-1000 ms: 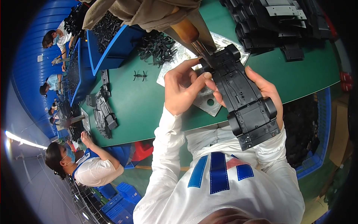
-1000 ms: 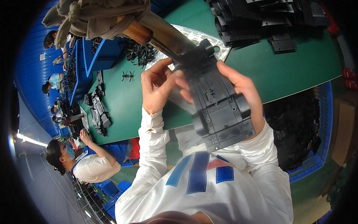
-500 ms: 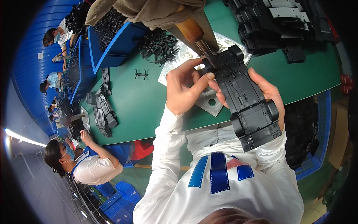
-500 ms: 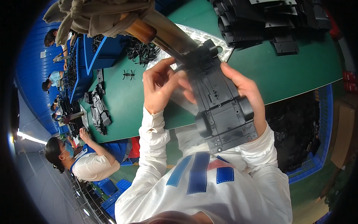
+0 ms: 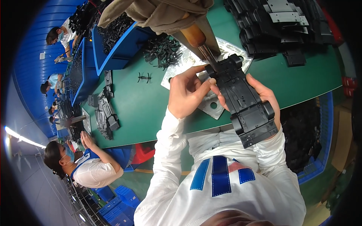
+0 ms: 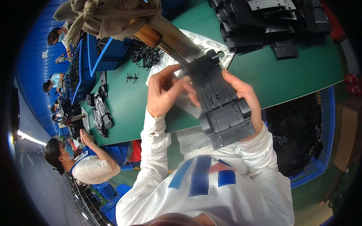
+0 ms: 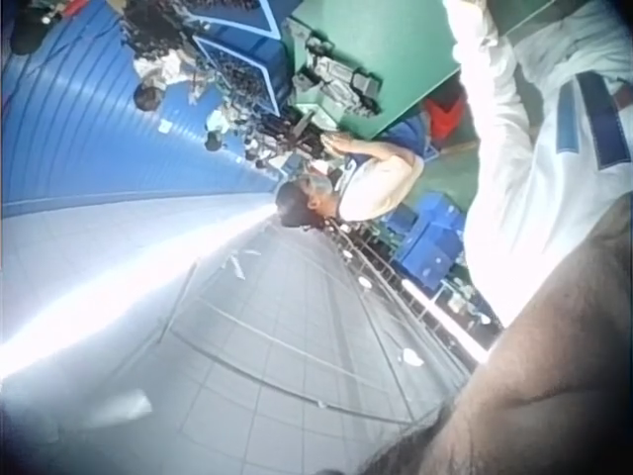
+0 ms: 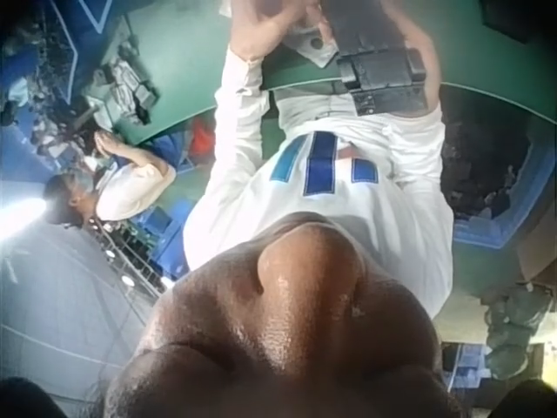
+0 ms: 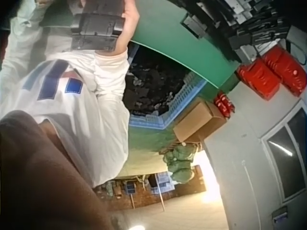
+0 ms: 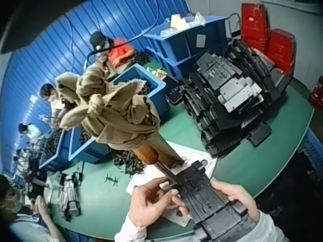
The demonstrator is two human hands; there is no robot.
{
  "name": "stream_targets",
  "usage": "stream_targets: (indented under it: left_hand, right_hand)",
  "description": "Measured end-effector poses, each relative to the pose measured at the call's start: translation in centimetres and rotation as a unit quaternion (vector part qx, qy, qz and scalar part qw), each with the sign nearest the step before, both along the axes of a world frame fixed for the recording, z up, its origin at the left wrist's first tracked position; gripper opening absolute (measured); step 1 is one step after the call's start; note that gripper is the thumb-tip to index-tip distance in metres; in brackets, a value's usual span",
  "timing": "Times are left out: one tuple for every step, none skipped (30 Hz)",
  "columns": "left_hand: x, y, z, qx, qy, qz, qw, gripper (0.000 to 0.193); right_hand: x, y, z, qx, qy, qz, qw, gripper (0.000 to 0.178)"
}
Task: Assembling the chassis of toy trucks using an electric screwdriver to secure screws into the plastic base.
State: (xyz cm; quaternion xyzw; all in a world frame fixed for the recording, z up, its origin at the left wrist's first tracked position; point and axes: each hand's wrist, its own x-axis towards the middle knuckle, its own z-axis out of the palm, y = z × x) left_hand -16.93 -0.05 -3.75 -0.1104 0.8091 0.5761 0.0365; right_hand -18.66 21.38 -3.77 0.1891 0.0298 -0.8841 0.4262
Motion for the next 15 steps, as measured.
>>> stream_targets:
  left_hand:
    - [0.2, -0.1, -0.1, -0.022, -0.012, -0.009, 1.0, 0.045]
    - [0.5, -0.1, -0.2, -0.021, -0.01, -0.011, 1.0, 0.045]
    - [1.1, -0.2, -0.4, -0.01, -0.013, -0.014, 1.0, 0.045]
    - [1.7, -0.2, -0.4, 0.002, -0.017, -0.016, 1.0, 0.045]
    - [2.3, -0.2, 0.1, -0.028, -0.02, -0.024, 0.999, 0.046]
    - [2.8, 0.3, 1.0, -0.062, -0.016, -0.032, 0.997, 0.046]
    - [3.4, 0.7, 1.7, -0.095, -0.012, -0.04, 0.995, 0.047]
    - [4.2, 0.5, 1.6, -0.11, -0.018, -0.055, 0.992, 0.049]
    - [5.0, 0.4, 1.6, -0.107, -0.019, -0.054, 0.993, 0.049]
    - [5.7, 0.4, 1.5, -0.112, -0.009, -0.064, 0.992, 0.051]
    - [6.5, 0.2, 1.5, -0.117, 0.0, -0.071, 0.991, 0.053]
    - [7.3, -0.1, 1.2, -0.116, 0.0, -0.075, 0.99, 0.057]
    - [8.1, -0.2, 1.2, -0.114, -0.003, -0.069, 0.991, 0.057]
    - [8.9, -0.2, 1.1, -0.078, 0.017, -0.054, 0.995, 0.059]
    - [9.7, -0.2, 1.0, -0.044, 0.038, -0.039, 0.998, 0.06]
  right_hand:
    - [0.3, 0.2, -0.1, 0.001, 0.002, -0.002, 1.0, 0.061]
    - [0.7, 0.4, -0.2, -0.005, -0.006, 0.005, 1.0, 0.061]
    - [1.1, 0.5, -0.1, -0.011, -0.013, 0.012, 1.0, 0.06]
    - [1.7, 0.4, 0.0, 0.063, 0.049, 0.01, 0.997, 0.059]
    - [2.1, 0.0, 0.5, 0.064, 0.031, 0.01, 0.997, 0.058]
    - [2.4, 0.0, 0.8, 0.066, 0.013, 0.008, 0.998, 0.058]
    - [3.0, 0.2, 0.7, 0.117, 0.067, 0.01, 0.991, 0.055]
    - [3.6, 0.3, 0.5, 0.145, 0.112, 0.012, 0.983, 0.054]
    - [4.2, 0.4, 0.4, 0.173, 0.156, 0.014, 0.972, 0.052]
    - [4.8, 0.5, 0.5, 0.198, 0.162, 0.013, 0.967, 0.045]
    - [5.4, 0.5, 0.6, 0.233, 0.188, 0.02, 0.954, 0.046]
    - [5.9, 0.4, 0.6, 0.266, 0.214, 0.027, 0.939, 0.046]
    - [6.4, 0.5, 1.0, 0.273, 0.242, 0.042, 0.93, 0.049]
    - [7.1, 0.4, 0.8, 0.281, 0.289, 0.035, 0.914, 0.051]
    - [7.8, 0.3, 0.6, 0.286, 0.336, 0.028, 0.897, 0.052]
